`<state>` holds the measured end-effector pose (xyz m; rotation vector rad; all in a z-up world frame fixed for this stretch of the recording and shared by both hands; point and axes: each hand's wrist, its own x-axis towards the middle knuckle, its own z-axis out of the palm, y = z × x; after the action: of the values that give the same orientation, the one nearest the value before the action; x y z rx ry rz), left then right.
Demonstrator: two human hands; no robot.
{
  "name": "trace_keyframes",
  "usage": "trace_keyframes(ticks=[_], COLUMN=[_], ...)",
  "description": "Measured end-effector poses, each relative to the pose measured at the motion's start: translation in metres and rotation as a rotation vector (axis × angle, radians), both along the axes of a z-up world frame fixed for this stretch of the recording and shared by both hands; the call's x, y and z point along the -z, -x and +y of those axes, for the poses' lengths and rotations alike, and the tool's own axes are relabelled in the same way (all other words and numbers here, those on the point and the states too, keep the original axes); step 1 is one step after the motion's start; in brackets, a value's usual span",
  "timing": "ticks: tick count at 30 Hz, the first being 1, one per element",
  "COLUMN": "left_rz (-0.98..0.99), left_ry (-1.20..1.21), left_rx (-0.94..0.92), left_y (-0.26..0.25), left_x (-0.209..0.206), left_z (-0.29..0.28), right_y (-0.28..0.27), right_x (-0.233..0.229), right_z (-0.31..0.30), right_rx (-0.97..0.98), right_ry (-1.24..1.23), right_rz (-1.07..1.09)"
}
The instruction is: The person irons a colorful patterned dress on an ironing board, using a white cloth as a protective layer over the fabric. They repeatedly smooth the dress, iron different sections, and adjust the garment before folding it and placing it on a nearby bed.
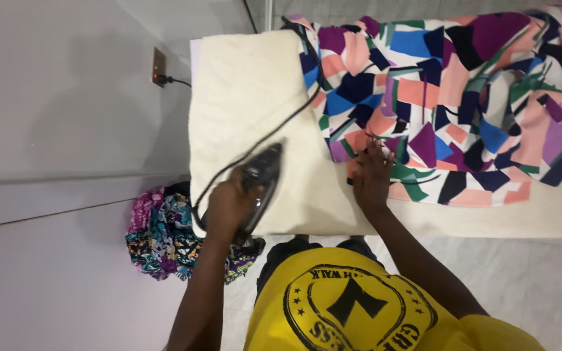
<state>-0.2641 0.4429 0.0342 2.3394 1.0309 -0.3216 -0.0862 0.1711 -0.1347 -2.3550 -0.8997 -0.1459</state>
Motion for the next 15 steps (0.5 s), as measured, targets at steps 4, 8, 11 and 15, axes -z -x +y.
trace_keyframes(ticks=[4,8,11,15], left_rz=[-0.371,-0.919,-1.168,-1.407], left_ry=[-0.093,0.142,0.466,0.481], left_rx=[-0.22,-0.442,-0.661,-0.666], left_y=[0.004,-0.045,-0.093,-0.122], left_x=[0.013,0.033,0.043,0.059], left_z=[0.048,0.091,0.093,0.068], right_y=[0.008,0.002,0.005,0.0], right_x=[-0.005,-0.011,-0.013,-0.021], right_z=[0.029,0.073,0.1,0.097], right_rx=[-0.09,-0.232,-0.401,-0.49], right_ry=[0.313,0.218,0.28,0.325], right_rz=[-0.115,0.029,-0.085,-0.038])
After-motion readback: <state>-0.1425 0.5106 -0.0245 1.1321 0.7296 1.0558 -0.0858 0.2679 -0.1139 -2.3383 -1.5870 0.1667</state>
